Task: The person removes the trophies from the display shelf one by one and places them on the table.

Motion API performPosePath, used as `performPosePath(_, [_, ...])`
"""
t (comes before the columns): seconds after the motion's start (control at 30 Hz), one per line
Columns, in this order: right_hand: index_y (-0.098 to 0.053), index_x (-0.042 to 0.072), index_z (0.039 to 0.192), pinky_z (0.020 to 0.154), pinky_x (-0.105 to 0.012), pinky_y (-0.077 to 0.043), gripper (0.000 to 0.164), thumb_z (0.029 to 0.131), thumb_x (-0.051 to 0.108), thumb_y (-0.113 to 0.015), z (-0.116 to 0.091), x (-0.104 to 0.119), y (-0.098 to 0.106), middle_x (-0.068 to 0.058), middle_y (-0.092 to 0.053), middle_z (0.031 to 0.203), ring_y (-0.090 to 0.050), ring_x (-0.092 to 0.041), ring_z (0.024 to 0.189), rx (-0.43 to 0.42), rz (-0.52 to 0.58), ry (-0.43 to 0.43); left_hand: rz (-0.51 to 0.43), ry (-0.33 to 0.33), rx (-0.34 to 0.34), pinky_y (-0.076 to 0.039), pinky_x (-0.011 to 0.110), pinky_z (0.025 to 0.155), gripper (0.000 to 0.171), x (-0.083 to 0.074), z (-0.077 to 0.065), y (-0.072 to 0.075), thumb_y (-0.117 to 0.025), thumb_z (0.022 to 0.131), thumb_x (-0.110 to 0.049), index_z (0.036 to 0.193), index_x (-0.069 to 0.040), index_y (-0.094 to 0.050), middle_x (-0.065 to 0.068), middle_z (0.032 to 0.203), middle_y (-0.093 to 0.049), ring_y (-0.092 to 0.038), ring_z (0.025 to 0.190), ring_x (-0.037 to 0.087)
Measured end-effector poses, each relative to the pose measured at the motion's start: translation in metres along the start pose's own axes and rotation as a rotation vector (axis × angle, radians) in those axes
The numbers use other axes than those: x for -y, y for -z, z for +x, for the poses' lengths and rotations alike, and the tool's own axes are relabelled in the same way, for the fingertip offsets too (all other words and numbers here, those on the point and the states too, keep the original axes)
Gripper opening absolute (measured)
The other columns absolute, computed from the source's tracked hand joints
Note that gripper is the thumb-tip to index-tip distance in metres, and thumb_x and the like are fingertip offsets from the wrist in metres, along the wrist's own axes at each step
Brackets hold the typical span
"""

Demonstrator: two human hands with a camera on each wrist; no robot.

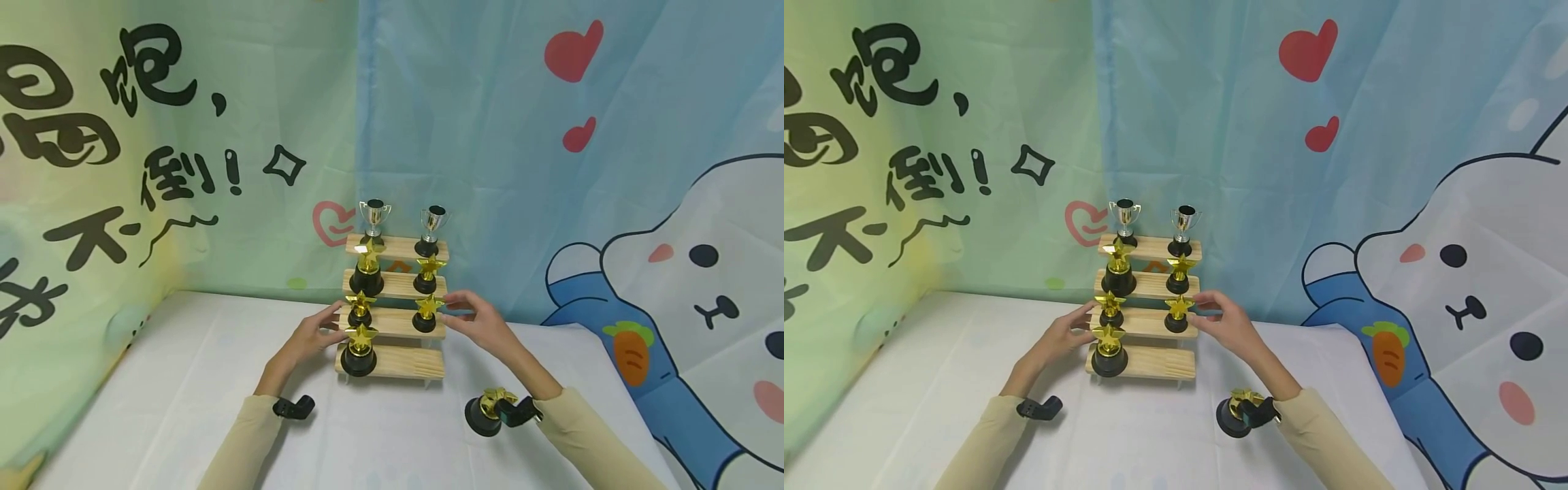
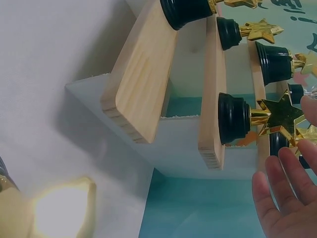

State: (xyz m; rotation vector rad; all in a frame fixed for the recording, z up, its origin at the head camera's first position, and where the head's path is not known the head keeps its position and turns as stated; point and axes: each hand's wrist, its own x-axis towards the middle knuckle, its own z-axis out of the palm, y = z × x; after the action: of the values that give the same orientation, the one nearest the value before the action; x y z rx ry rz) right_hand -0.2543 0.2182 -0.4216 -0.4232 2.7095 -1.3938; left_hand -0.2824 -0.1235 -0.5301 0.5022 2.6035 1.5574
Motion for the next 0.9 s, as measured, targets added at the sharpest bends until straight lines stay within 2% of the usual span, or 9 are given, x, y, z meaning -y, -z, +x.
performPosePath(0.2, [-0.049,0.006,0.125,0.095,-0.047,-0.044,0.042,0.088,0.021,-0.062,-0.006,0.024,0.001,-0.016,-0.052,0.127,-0.050,-0.035,0.119,0.011,0.017,-0.006,0.005,-0.013,0.000,-0.049,0.041,0.089,0.068,0.000,0.000,0.000,-0.069,0.081,-0.031,0.141,-0.022,-0.037,0.015,0.122,-0.061,-0.062,0.104,0.026])
performPosePath(0.43, [-0.051,0.016,0.124,0.092,-0.041,-0.047,0.040,0.087,0.028,-0.063,0.006,-0.001,-0.005,-0.009,-0.053,0.126,-0.053,-0.029,0.116,0.014,-0.003,0.021,0.009,-0.005,-0.004,-0.049,0.041,0.090,0.070,0.001,0.000,0.000,-0.070,0.081,-0.031,0.142,-0.021,-0.037,0.015,0.121,-0.061,-0.062,0.104,0.026])
performPosePath(0.6, [-0.051,0.017,0.124,0.092,-0.040,-0.048,0.043,0.086,0.032,-0.064,0.009,-0.001,-0.008,-0.009,-0.054,0.125,-0.053,-0.029,0.115,0.024,-0.005,0.015,-0.006,0.005,-0.011,-0.049,0.040,0.090,0.070,0.000,-0.001,-0.001,-0.071,0.080,-0.031,0.141,-0.023,-0.038,0.014,0.121,-0.062,-0.062,0.104,0.025])
performPosePath(0.73, [-0.050,0.014,0.125,0.092,-0.039,-0.048,0.046,0.086,0.033,-0.064,0.012,-0.001,-0.009,-0.011,-0.053,0.126,-0.053,-0.032,0.115,0.031,-0.024,0.017,-0.007,0.011,-0.008,-0.049,0.040,0.090,0.069,0.000,-0.001,-0.001,-0.071,0.080,-0.031,0.141,-0.025,-0.038,0.013,0.122,-0.061,-0.062,0.104,0.025])
performPosePath(0.9, [-0.047,0.006,0.128,0.092,-0.042,-0.047,0.048,0.088,0.026,-0.062,0.015,-0.001,-0.011,-0.018,-0.050,0.128,-0.051,-0.037,0.115,0.044,-0.037,0.013,0.001,0.005,-0.009,-0.049,0.040,0.090,0.068,0.000,0.000,-0.001,-0.070,0.080,-0.031,0.140,-0.025,-0.039,0.014,0.122,-0.061,-0.062,0.104,0.024])
